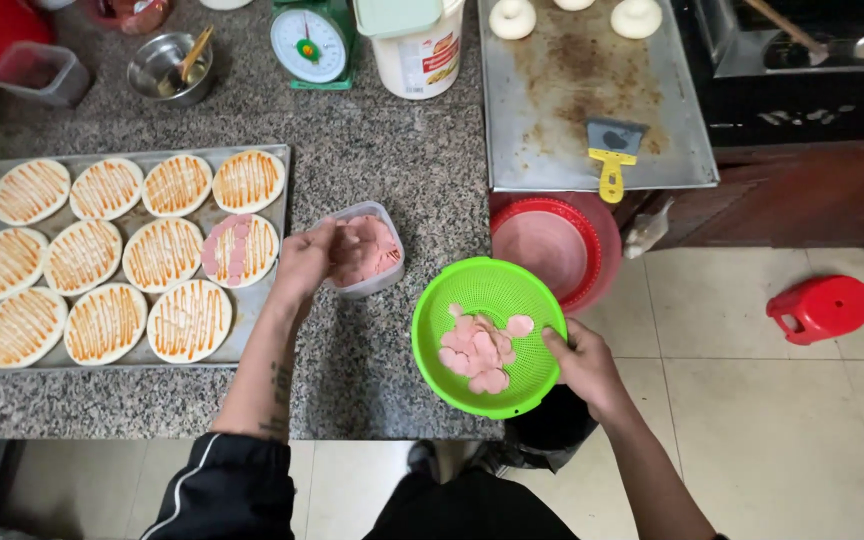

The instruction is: The person places ham slices onto small pizza dough bases on a tray, then moves to a bowl to separate more ham pieces, and finally washes the bowl in a sink.

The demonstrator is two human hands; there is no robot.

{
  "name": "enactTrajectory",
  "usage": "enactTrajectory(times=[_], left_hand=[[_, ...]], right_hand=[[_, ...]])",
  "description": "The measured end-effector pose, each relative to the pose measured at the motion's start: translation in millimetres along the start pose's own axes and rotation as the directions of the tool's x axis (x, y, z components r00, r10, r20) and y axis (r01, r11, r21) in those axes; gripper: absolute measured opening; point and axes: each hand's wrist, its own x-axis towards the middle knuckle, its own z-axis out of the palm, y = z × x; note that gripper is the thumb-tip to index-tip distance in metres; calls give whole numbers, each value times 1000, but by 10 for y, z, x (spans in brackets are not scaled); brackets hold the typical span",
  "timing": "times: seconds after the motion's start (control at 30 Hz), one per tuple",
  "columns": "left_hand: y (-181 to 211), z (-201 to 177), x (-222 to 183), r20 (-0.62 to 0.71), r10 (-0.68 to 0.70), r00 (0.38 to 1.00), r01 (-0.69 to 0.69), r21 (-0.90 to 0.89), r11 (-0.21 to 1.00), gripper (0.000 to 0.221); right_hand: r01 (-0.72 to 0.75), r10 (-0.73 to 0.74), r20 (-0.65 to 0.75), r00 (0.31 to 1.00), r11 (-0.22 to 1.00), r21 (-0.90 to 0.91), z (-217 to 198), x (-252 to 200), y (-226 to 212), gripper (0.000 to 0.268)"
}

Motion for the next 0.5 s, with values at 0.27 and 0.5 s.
enactTrajectory(times=[0.27,0.5], left_hand=[[-106,-161,174,-45,162,986,-156,114,981,37],[-442,-282,514,-42,349,936,-343,108,933,31]], right_hand=[[1,3,-104,995,999,35,75,-315,114,49],[-78,109,-189,976,984,162,49,-782,272,56]])
